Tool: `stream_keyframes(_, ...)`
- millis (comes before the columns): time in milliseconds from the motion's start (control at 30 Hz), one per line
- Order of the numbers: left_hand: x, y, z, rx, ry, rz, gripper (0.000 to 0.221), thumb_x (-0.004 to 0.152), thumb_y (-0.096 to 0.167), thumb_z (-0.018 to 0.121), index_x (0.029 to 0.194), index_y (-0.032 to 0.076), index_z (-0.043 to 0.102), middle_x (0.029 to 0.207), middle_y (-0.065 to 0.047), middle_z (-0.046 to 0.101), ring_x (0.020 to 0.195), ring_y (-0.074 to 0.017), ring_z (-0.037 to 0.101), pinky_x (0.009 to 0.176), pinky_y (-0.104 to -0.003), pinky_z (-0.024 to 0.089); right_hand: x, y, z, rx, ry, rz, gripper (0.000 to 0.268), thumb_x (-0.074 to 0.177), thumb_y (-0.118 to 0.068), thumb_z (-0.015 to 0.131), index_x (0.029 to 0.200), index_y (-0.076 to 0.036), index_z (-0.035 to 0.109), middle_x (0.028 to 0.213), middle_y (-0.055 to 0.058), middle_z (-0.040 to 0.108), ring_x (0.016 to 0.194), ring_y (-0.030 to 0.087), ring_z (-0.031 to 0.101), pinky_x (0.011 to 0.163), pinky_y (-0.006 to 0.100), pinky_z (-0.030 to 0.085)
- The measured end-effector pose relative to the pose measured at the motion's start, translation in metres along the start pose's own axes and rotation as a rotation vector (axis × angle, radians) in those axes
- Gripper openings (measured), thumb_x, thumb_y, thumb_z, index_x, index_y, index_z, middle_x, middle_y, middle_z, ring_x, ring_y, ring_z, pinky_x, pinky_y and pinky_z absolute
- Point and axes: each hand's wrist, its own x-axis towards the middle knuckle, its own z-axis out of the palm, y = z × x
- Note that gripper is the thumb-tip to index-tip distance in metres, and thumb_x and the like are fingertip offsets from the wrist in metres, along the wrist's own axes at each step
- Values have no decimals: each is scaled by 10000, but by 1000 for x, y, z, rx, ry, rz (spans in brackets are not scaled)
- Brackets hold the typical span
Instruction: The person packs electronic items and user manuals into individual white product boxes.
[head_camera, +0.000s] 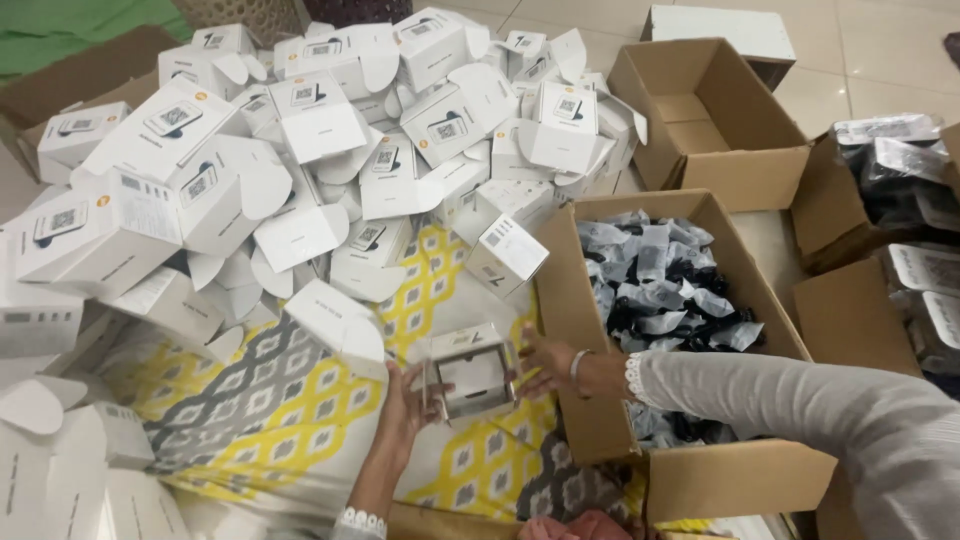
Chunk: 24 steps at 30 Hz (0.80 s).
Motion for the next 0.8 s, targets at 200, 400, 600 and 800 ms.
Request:
stream_keyframes(200,44,34,4,-432,-74,187,781,1020,668,258,1539,100,394,1324,-186,666,889,-176,621,800,-325,520,-3,57,0,-25,-86,28,657,944,-198,717,1497,-79,383,1172,132,762,919,311,767,800,409,606)
stream_keyframes(400,80,77,25,-584,-16,227,679,1048,587,292,1524,105,247,1390,-251,614,1183,-291,623,1000,-389,489,-61,26,73,-1012,337,-1324,547,865,-191,739,1358,-51,550,1353,159,592,1241,366,560,1056,448,439)
stream_keyframes(600,84,102,46,-608,-48,622,681,997,207,487,1532,319,82,1466,-15,506,1344,-310,584,1148,-483,487,3,98,59,-1363,210,-1012,604,774,-103,699,1357,-70,546,1360,112,555,1289,330,476,1099,504,318)
stream_keyframes(800,90,-16,65,1499,-31,340,628,890,287,755,1424,65,513,1318,-143,677,1161,-285,659,977,-399,524,14,122,46,-1363,259,-949,376,852,-64,609,1226,-107,608,1279,70,623,1284,273,532,1112,425,403)
